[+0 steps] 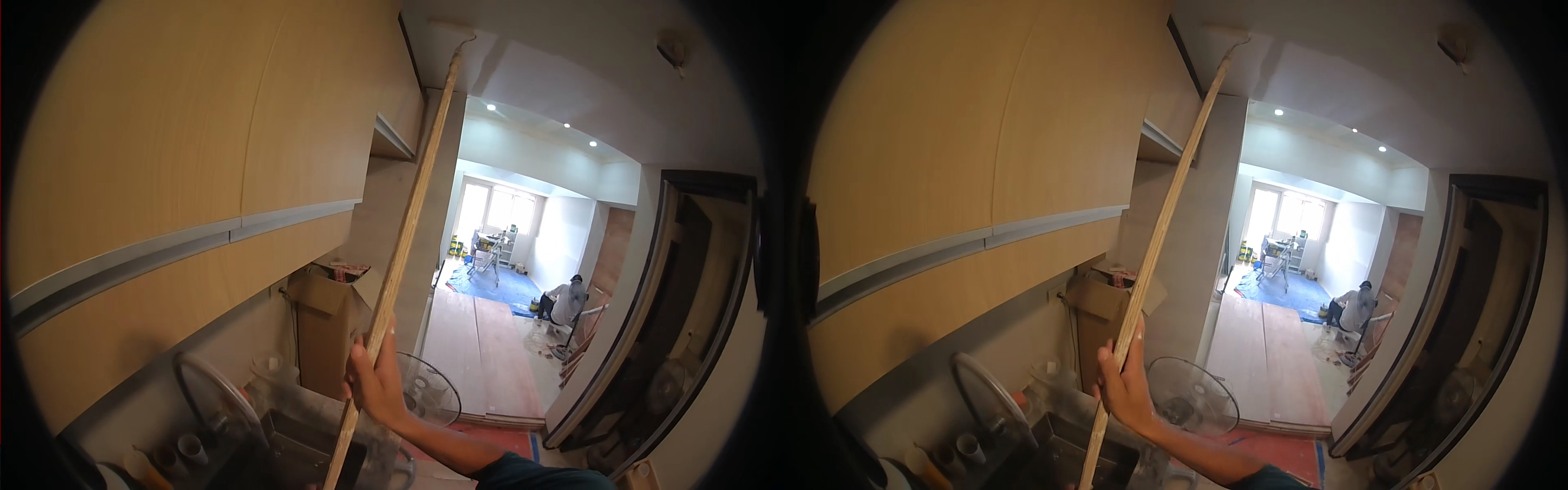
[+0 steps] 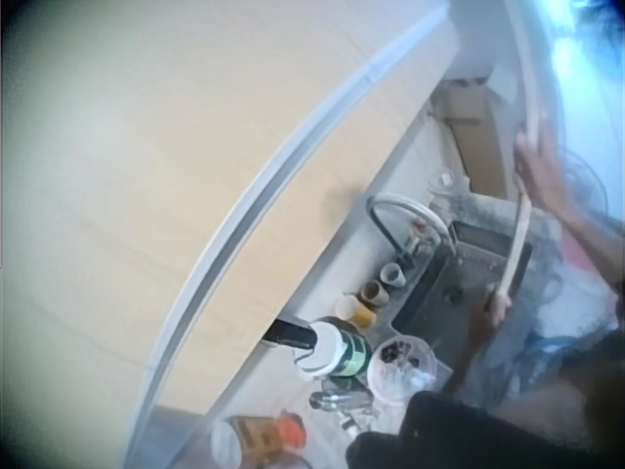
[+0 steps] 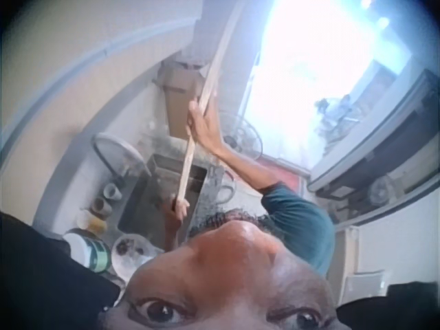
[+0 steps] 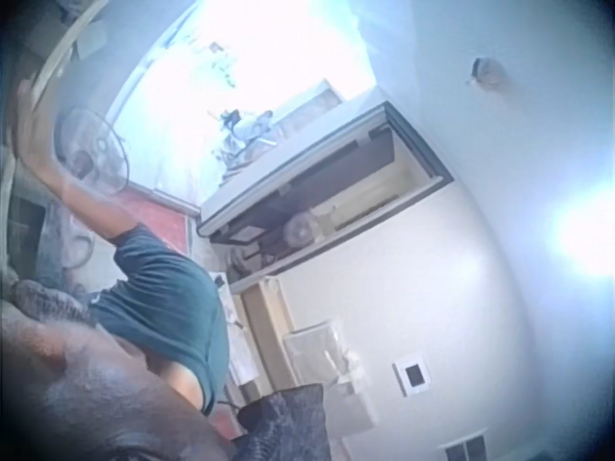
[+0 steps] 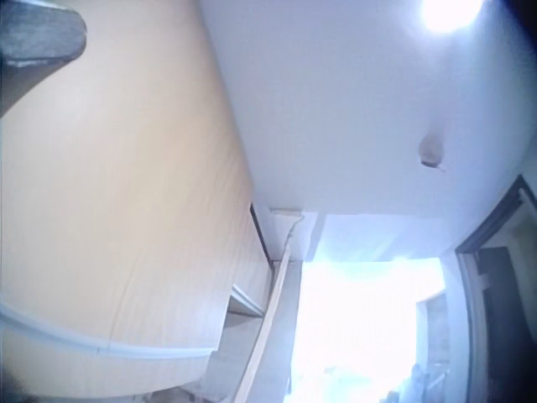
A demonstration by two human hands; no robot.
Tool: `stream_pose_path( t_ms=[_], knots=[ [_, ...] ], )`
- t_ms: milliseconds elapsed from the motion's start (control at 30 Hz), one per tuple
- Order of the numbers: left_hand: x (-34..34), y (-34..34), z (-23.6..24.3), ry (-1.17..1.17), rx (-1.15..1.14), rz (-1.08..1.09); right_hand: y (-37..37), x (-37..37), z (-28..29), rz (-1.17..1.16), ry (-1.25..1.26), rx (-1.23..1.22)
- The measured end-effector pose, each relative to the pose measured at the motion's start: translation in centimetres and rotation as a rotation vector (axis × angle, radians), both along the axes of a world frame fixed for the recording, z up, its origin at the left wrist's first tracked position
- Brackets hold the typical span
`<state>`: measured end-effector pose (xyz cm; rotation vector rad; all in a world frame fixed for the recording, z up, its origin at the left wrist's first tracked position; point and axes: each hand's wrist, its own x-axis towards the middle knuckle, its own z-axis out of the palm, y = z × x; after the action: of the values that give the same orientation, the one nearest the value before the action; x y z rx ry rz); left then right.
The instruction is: The person paints the ceiling using a long-handled roller, repeatedly loading the roller with white paint from a tray and applying it to the ceiling surface. The person works in a room with protective coverings on the floor and visible construction materials.
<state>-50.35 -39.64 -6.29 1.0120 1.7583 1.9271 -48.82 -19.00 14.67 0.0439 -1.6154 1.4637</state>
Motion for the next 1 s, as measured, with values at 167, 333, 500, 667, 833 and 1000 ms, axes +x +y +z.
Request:
stream_pose_path(
  t_ms=[167, 333, 500, 667, 833, 1000],
  knots=[
    [1.0, 2.2, 1.8, -0.167, 0.178, -0.121, 3.2, -0.7, -0.7, -0.015, -0.028, -0.067],
    [3.3, 3.1, -1.3, -0.170, 0.224, -0.174, 2.0, 2.9, -1.2, -0.131, -0.017, -0.002],
    [3.0, 3.9, -6.2, -0.596, 0.153, -0.446, 2.0, 5.1, -1.1, -0.122, -0.038, -0.040],
    [5.0, 6.6, -1.6, -0.164, 0.271, -0.103, 5.0, 3.8, 1.4, -0.170, -0.019, -0.045],
    [2.2, 11.5, 3.3, -0.002, 0.222, -0.135, 11.3, 1.1, 4.5, -0.207, 0.050, -0.045],
    [1.8, 16.2, 10.8, -0.050, 0.226, -0.216, 19.2, -0.3, 8.2, -0.319, 0.016, -0.075]
  ],
)
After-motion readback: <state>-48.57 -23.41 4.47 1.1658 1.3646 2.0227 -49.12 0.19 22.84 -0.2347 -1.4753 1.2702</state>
